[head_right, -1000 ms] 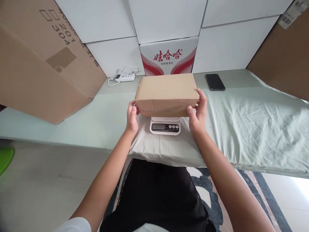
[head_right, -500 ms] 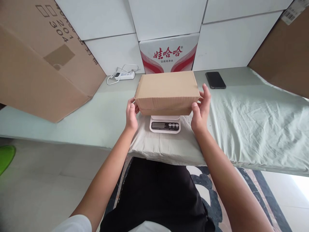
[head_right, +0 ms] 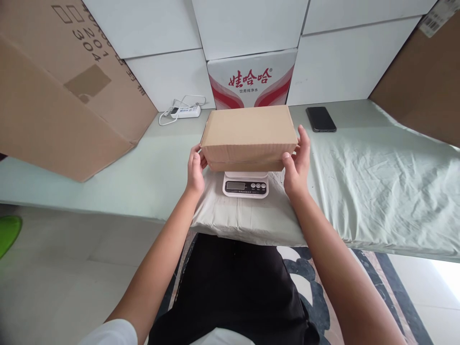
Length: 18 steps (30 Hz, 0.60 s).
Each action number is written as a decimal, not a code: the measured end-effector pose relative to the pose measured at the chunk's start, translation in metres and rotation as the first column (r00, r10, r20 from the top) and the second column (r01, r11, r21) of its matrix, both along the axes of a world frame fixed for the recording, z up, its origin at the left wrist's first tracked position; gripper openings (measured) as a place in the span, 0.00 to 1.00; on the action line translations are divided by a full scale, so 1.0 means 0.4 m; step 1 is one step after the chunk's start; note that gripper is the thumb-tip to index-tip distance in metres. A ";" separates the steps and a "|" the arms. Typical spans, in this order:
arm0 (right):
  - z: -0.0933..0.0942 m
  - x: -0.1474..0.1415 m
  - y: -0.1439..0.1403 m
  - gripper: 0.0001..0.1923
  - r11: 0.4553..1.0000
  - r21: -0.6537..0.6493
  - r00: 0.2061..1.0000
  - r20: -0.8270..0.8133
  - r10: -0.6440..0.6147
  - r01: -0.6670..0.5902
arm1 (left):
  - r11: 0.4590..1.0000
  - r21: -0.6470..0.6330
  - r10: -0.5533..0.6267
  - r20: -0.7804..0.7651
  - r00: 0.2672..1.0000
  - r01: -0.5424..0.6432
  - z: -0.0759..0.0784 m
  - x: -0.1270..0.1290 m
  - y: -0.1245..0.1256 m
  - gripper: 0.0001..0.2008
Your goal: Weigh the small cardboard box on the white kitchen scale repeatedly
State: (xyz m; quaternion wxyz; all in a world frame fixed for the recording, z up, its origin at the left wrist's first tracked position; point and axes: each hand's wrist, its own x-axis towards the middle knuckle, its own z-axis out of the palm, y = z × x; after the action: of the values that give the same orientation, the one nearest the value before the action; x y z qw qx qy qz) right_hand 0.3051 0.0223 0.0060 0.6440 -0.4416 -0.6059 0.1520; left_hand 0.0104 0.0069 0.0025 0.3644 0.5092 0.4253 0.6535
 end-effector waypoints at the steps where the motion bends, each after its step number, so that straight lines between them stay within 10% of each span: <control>1: 0.001 -0.001 -0.001 0.46 1.000 0.001 1.000 0.000 0.009 -0.009 | 1.000 0.001 0.001 -0.014 1.000 -0.001 -0.002 -0.001 0.001 0.37; 18: -0.015 -0.004 -0.005 0.47 0.994 0.006 0.994 0.008 0.109 -0.109 | 0.999 -0.006 -0.037 -0.081 0.996 0.036 0.011 0.008 -0.014 0.39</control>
State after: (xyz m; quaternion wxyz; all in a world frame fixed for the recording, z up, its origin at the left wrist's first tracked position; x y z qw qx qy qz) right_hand 0.3036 0.0204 0.0000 0.6338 -0.4064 -0.6321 0.1831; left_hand 0.0137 0.0014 0.0069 0.3597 0.5422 0.4318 0.6246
